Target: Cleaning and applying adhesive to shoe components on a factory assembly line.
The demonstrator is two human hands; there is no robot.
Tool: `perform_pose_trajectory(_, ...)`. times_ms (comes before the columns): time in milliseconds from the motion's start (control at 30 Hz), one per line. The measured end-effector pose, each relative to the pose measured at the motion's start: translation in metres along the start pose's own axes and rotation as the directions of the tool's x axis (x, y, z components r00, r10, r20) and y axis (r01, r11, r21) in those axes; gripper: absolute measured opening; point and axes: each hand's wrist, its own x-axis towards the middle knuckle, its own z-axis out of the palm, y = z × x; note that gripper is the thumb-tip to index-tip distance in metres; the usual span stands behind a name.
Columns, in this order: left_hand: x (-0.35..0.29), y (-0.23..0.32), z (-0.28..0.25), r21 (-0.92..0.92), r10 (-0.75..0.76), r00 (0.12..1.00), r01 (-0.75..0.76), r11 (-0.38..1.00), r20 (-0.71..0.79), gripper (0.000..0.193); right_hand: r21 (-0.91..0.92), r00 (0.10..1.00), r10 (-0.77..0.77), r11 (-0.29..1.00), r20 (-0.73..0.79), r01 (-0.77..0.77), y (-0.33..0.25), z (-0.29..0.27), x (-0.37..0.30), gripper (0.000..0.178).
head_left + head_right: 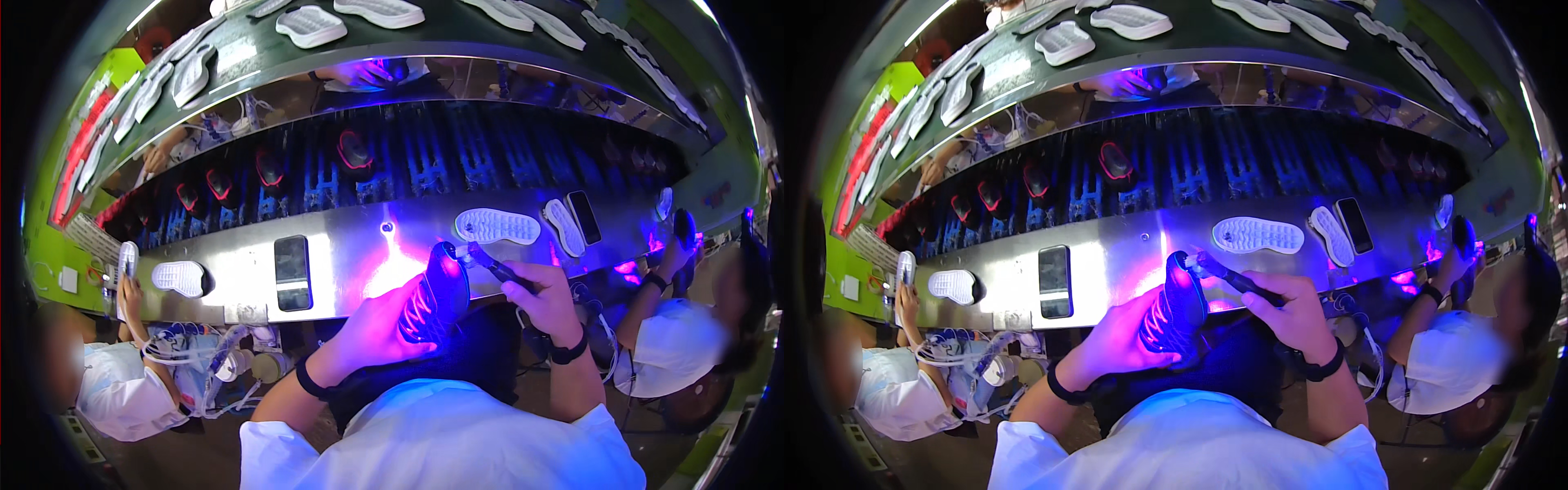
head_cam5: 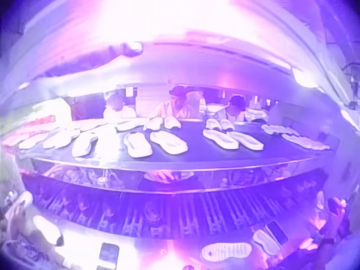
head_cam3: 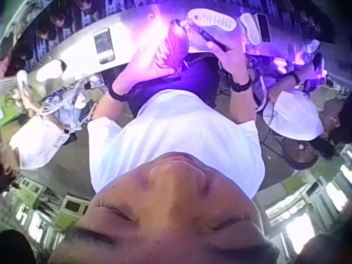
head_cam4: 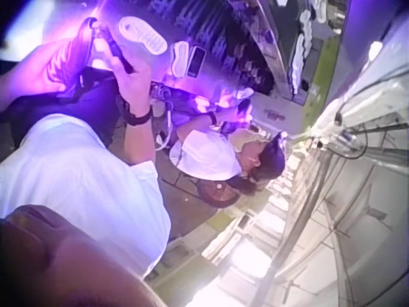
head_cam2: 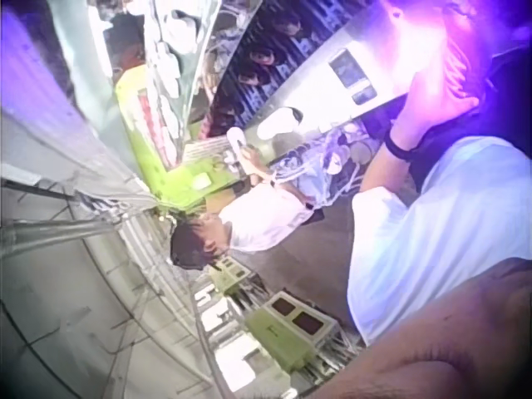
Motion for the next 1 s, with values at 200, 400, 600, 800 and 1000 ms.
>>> perform_pose_trajectory(200, -0.001, 0.026, 0.005, -0.342, -0.08, 0.99, 0.115, 0.933, 0.114, 0.099, 0.107, 0.999, 0.014, 0.994, 0.036, -0.018, 0.005, -0.003, -0.012, 0.032)
perform_pose_trajectory(400, 0.004, 0.036, 0.015, -0.543, -0.202, 0.96, 0.276, 0.793, 0.193, 0.083, 0.111, 0.992, 0.043, 0.992, 0.12, -0.056, 0.018, -0.015, -0.021, 0.03)
perform_pose_trajectory(600, 0.017, 0.037, 0.03, -0.635, -0.301, 0.907, 0.421, 0.648, 0.294, 0.078, 0.136, 0.999, 0.037, 0.99, 0.019, -0.039, 0.041, -0.012, -0.028, 0.029)
perform_pose_trajectory(800, 0.021, 0.031, 0.042, -0.655, -0.278, 0.917, 0.398, 0.643, 0.285, 0.072, 0.109, 0.998, 0.058, 0.992, 0.027, -0.061, 0.062, -0.012, -0.02, 0.027)
perform_pose_trajectory(1000, 0.018, 0.015, 0.042, -0.761, -0.366, 0.899, 0.41, 0.503, 0.242, 0.069, 0.072, 1.0, 0.014, 0.997, -0.02, -0.012, 0.073, 0.0, -0.04, 0.032)
